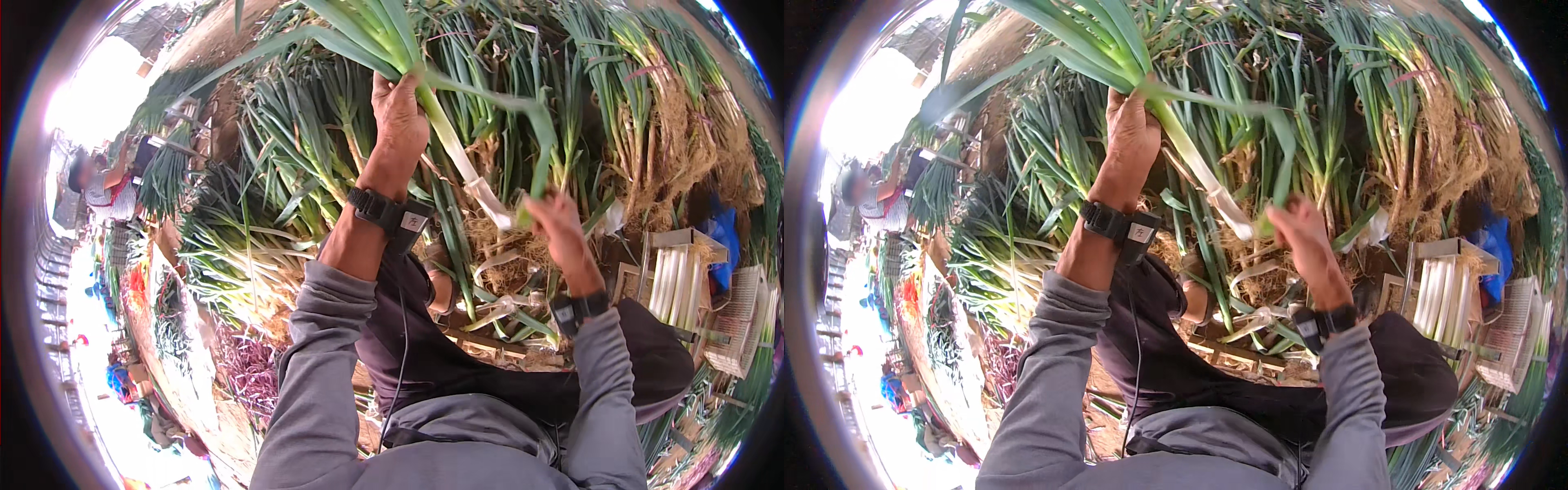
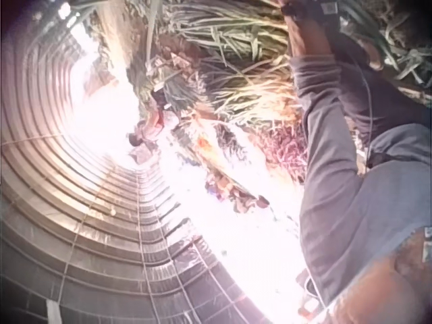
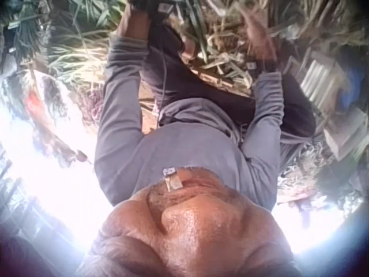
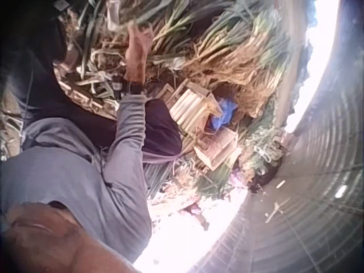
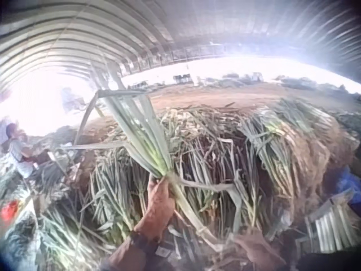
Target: Cleaning and stripping the outer layers from harvested leeks and placing them in a crate.
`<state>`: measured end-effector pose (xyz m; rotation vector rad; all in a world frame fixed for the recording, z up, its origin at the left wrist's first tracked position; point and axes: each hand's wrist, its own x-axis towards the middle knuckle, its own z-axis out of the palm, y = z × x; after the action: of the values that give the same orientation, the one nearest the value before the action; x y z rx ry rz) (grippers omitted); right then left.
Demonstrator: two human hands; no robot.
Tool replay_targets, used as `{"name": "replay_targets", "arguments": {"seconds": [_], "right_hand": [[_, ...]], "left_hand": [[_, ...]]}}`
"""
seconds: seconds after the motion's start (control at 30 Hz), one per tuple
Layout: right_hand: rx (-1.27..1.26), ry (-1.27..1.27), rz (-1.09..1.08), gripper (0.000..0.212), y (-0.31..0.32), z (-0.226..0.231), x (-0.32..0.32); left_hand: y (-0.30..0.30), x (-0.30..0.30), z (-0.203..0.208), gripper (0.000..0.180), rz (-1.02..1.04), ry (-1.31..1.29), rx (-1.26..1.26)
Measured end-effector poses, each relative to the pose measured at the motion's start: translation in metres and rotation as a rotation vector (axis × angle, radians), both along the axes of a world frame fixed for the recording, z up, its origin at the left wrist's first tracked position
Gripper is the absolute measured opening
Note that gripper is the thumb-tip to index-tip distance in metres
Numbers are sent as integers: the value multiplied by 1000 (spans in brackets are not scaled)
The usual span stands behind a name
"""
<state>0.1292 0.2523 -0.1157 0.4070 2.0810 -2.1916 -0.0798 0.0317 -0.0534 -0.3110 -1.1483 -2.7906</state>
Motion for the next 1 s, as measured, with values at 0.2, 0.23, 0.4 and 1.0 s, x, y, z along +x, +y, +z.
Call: {"name": "replay_targets", "arguments": {"seconds": [0.2, 0.23, 0.4, 1.0], "right_hand": [[1119, -589, 514, 50, 48, -192, 127], [1106, -591, 530, 50, 45, -189, 124], [968, 325, 84, 40, 32, -98, 58], [208, 270, 324, 16, -33, 46, 6]], "left_hand": [[23, 25, 22, 30, -45, -54, -101], [18, 28, 21, 30, -13, -75, -146], [11, 12, 18, 33, -29, -4, -102], [-44, -25, 19, 43, -805, -96, 542]]}}
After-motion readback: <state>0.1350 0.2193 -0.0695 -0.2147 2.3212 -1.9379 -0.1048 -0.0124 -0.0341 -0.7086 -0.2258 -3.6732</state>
